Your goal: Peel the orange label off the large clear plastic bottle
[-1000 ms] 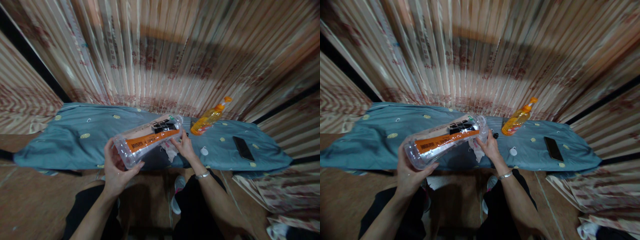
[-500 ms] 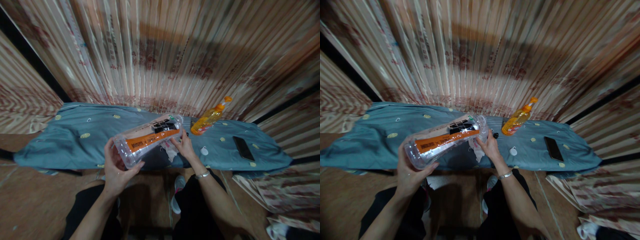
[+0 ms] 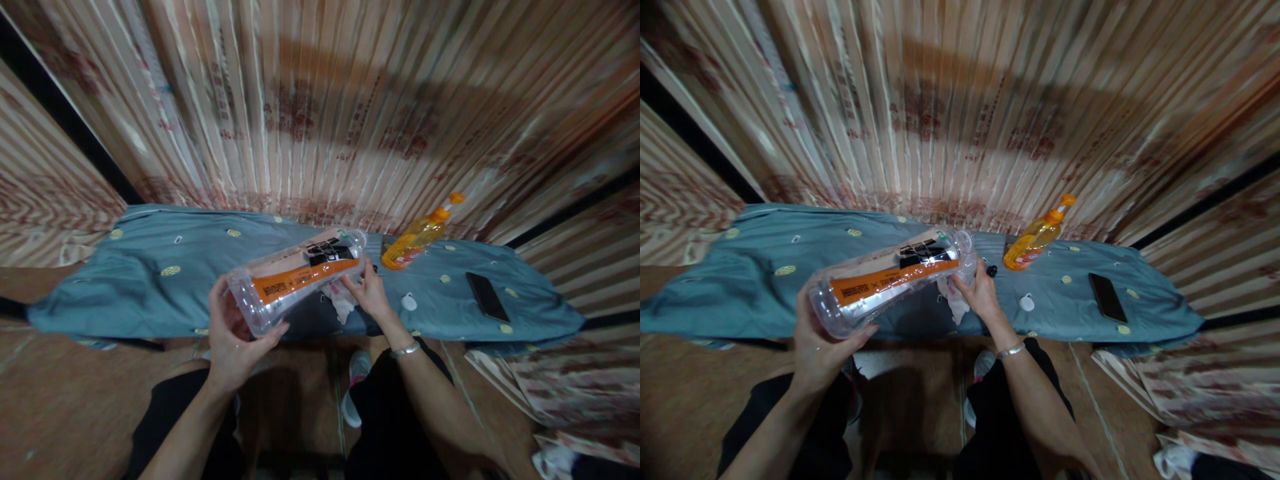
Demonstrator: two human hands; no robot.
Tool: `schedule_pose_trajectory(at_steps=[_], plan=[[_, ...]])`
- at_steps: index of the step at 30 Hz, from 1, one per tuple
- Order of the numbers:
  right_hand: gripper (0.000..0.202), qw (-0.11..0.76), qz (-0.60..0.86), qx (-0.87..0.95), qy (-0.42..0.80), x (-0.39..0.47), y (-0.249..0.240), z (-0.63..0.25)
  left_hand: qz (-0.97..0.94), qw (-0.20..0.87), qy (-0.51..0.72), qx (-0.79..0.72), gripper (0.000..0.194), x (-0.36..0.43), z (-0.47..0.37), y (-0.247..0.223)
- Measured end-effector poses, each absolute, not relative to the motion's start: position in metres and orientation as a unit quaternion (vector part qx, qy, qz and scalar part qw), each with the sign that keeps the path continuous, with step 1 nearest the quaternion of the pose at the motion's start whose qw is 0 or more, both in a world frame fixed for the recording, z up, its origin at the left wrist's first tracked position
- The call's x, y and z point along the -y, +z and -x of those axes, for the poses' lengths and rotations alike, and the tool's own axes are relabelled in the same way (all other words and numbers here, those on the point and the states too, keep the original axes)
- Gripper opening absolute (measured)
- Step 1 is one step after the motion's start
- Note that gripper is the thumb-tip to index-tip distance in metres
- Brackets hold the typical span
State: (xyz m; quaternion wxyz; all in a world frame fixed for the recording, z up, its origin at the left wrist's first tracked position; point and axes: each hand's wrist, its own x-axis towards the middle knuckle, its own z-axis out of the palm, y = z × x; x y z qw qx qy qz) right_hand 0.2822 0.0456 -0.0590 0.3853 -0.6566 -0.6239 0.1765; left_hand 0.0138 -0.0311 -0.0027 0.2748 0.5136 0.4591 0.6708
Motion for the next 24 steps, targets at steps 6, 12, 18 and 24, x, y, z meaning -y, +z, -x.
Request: schedule_pose_trajectory(at_steps=[6,12,18,24], plan=[[0.064,0.390,0.656,0.622,0.178,-0.0453,-0.0589,-0.2825,-0.507,0.280,0.668,-0.467,0.092,0.0312,-0.0128,-0.0047],[0.064,0.400,0.649,0.623,0.173,-0.0451,-0.0601,-0.2816,-0.507,0.283,0.670,-0.462,0.090,0.0312,-0.0128,-0.0036],[0.064,0.394,0.656,0.621,0.169,-0.0457,-0.0596,-0.2816,-0.511,0.281,0.666,-0.465,0.089,0.0313,-0.0126,-0.0029],[0.063,0.393,0.656,0.622,0.168,-0.0450,-0.0583,-0.2810,-0.509,0.284,0.671,-0.459,0.089,0.0316,-0.0122,-0.0033]])
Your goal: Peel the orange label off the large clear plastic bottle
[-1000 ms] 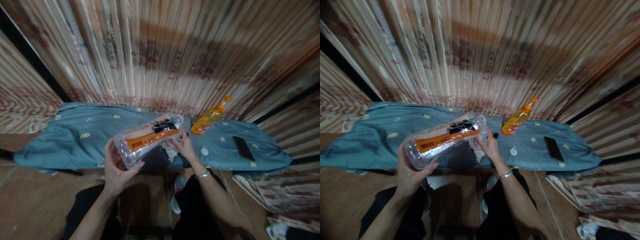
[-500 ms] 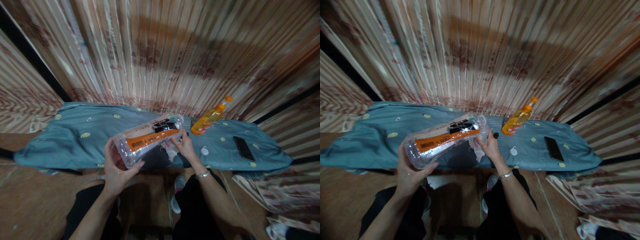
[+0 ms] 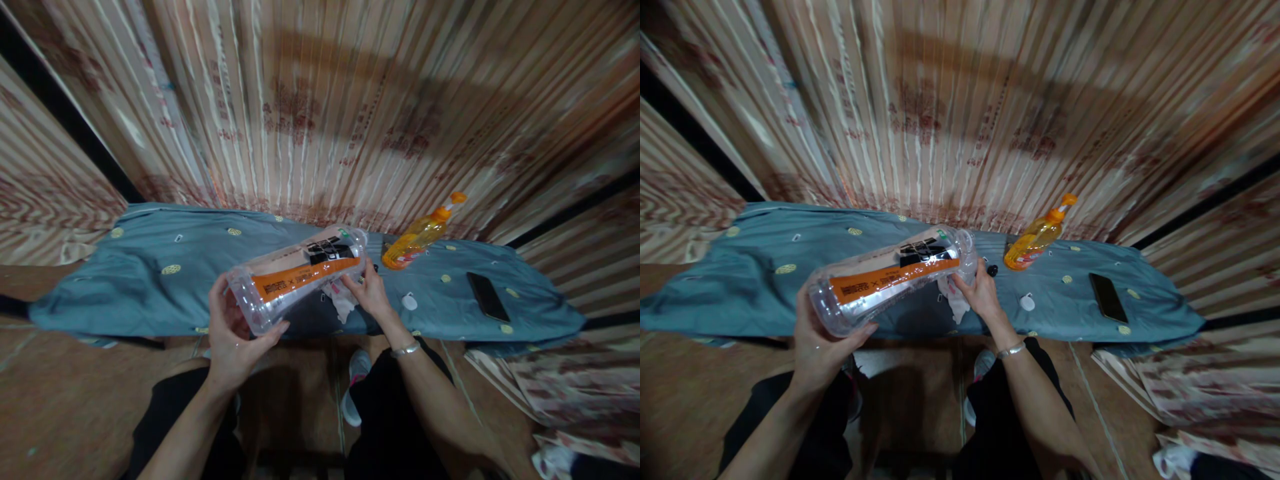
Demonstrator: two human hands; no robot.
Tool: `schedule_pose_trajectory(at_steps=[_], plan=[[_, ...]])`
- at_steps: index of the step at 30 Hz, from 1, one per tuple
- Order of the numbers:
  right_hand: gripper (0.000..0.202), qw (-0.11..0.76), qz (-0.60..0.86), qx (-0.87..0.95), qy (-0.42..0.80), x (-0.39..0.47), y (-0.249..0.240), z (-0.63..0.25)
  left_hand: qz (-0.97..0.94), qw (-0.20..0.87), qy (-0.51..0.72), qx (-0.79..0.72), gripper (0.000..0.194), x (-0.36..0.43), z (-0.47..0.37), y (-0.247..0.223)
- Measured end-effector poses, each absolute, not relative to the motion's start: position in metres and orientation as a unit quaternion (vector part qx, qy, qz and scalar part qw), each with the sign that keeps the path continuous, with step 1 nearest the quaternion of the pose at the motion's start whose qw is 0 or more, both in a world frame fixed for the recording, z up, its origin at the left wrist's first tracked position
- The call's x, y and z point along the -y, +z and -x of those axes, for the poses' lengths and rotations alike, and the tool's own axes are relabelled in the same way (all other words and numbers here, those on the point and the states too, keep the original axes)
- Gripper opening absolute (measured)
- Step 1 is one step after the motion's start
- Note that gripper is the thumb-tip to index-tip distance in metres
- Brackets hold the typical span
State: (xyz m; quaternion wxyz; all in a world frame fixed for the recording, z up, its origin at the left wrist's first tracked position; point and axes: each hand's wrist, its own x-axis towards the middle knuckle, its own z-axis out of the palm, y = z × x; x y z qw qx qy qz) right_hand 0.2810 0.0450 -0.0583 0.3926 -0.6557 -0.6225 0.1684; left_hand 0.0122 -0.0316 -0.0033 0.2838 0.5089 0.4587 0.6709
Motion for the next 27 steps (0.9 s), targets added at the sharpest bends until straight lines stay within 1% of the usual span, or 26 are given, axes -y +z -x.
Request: schedule_pose_trajectory(at_steps=[4,18,23,27], plan=[[0.061,0.396,0.652,0.625,0.167,-0.0449,-0.0582,-0.2807,-0.506,0.279,0.667,-0.469,0.089,0.0315,-0.0127,-0.0033],[0.063,0.394,0.658,0.617,0.176,-0.0450,-0.0573,-0.2809,-0.506,0.279,0.673,-0.461,0.088,0.0316,-0.0135,-0.0006],[0.065,0.396,0.656,0.616,0.181,-0.0448,-0.0561,-0.2804,-0.508,0.281,0.672,-0.459,0.090,0.0313,-0.0126,-0.0020],[0.063,0.397,0.654,0.618,0.178,-0.0448,-0.0568,-0.2810,-0.510,0.282,0.673,-0.456,0.091,0.0314,-0.0117,-0.0041]])
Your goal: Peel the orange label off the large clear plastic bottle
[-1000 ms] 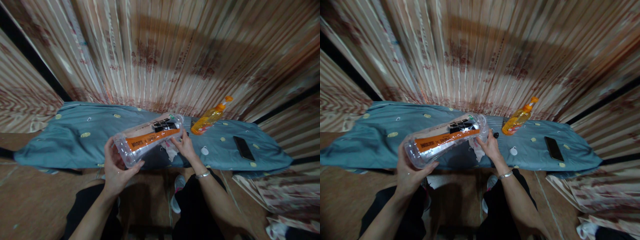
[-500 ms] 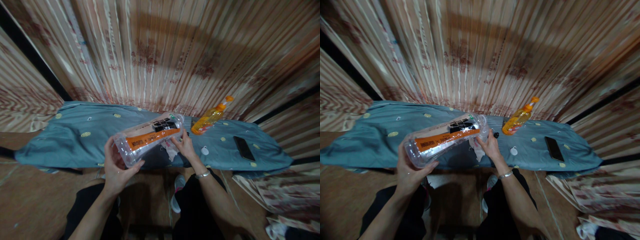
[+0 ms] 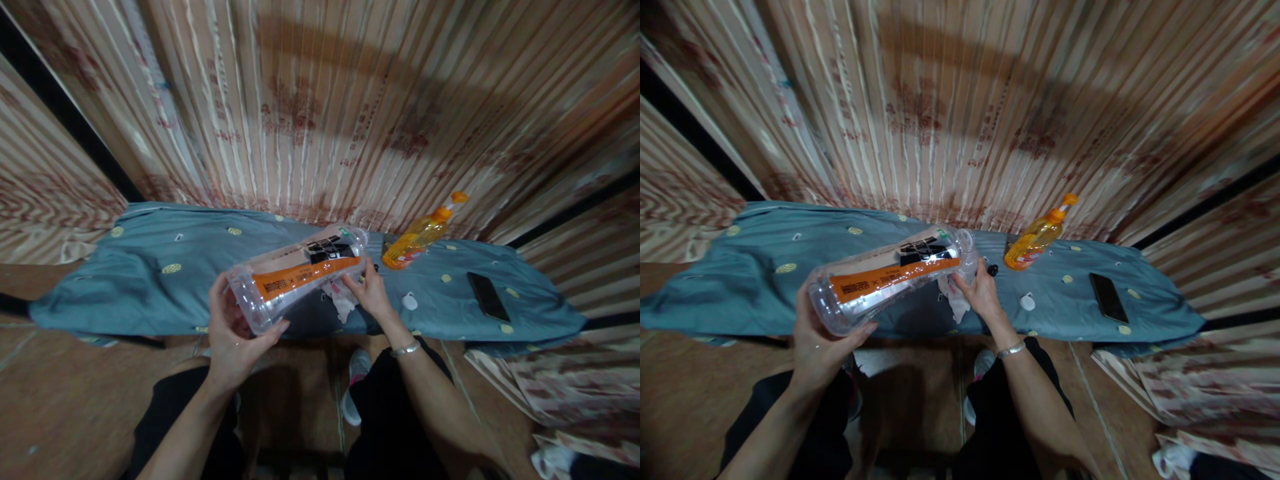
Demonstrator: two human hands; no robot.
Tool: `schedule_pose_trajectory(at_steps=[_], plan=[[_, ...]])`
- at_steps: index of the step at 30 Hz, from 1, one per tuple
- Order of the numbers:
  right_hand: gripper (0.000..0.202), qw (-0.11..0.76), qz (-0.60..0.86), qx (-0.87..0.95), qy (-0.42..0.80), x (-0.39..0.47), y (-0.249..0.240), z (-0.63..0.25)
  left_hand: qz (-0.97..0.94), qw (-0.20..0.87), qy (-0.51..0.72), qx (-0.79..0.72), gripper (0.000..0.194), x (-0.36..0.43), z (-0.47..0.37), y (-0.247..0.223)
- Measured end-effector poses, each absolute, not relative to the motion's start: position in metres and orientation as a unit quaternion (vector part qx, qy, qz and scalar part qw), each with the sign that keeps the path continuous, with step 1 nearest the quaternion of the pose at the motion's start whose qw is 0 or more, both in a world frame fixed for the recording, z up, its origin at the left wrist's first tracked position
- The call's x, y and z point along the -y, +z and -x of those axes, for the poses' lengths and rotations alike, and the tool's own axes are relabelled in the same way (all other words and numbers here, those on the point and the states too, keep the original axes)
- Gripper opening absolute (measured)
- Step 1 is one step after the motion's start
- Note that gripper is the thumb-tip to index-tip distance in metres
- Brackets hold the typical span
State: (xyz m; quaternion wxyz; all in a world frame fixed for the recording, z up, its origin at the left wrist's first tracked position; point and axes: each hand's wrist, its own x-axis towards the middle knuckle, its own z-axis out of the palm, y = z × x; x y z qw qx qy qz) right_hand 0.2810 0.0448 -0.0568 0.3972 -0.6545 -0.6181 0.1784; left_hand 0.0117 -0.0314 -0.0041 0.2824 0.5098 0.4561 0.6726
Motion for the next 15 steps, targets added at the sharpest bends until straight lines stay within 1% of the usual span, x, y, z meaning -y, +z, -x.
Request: schedule_pose_trajectory(at_steps=[11,15], plan=[[0.059,0.411,0.635,0.635,0.159,-0.0468,-0.0641,-0.2829,-0.523,0.261,0.672,-0.455,0.090,0.0312,-0.0112,-0.0068],[0.059,0.405,0.640,0.633,0.161,-0.0469,-0.0638,-0.2834,-0.522,0.270,0.673,-0.448,0.090,0.0319,-0.0104,-0.0065]])
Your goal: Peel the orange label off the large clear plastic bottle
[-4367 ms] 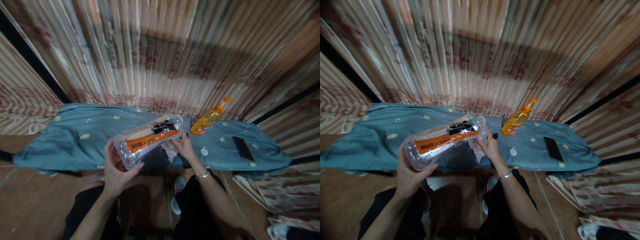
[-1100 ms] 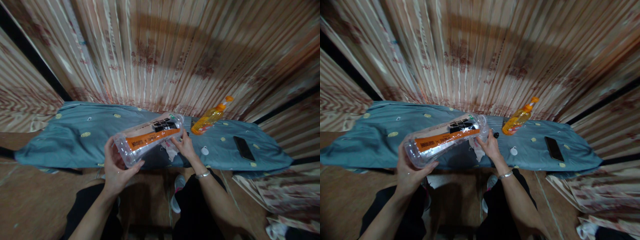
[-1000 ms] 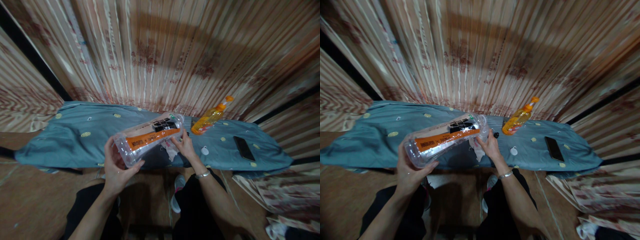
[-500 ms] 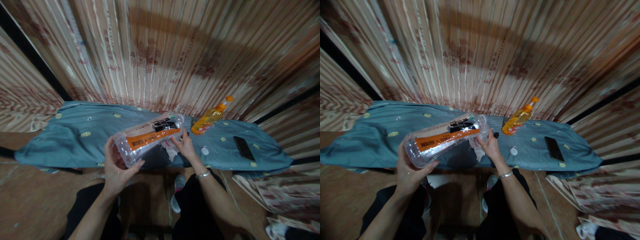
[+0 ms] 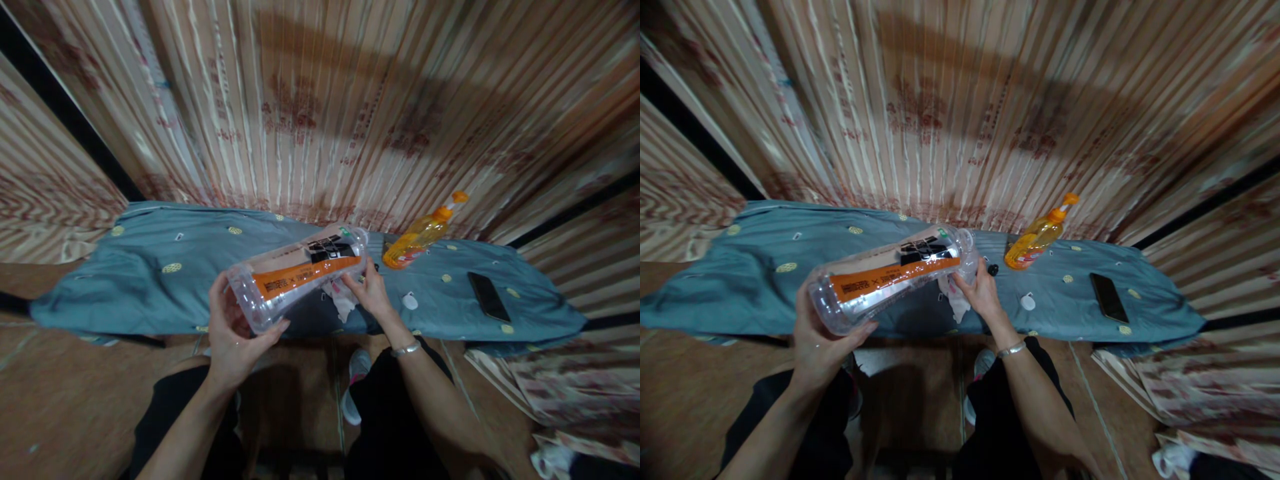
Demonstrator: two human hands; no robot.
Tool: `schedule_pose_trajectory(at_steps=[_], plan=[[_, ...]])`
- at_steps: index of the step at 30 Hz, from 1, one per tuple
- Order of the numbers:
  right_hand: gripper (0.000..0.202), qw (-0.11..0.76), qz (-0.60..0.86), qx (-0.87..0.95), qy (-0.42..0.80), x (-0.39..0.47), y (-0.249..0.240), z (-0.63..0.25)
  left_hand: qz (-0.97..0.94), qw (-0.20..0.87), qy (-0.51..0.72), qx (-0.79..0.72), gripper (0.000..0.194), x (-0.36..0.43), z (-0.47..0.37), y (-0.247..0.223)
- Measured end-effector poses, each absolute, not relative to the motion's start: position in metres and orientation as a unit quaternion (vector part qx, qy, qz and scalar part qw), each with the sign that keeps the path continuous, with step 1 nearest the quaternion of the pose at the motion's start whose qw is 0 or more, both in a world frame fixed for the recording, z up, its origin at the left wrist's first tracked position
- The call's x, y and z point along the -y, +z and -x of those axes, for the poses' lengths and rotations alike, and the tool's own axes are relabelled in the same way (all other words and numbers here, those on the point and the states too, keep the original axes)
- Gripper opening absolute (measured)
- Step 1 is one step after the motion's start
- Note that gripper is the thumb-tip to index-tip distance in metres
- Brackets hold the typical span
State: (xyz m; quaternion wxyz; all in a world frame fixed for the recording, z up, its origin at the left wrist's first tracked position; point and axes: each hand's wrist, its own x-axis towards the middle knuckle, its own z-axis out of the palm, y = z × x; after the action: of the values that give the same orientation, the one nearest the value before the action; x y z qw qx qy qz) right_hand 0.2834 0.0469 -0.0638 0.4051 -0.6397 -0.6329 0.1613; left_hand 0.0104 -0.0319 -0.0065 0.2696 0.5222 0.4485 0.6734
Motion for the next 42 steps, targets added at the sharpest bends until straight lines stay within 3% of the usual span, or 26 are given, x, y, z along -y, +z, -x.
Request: schedule_pose_trajectory(at_steps=[42], plan=[[0.059,0.400,0.645,0.627,0.174,-0.0461,-0.0600,-0.2821,-0.508,0.289,0.672,-0.455,0.090,0.0314,-0.0122,-0.0023]])
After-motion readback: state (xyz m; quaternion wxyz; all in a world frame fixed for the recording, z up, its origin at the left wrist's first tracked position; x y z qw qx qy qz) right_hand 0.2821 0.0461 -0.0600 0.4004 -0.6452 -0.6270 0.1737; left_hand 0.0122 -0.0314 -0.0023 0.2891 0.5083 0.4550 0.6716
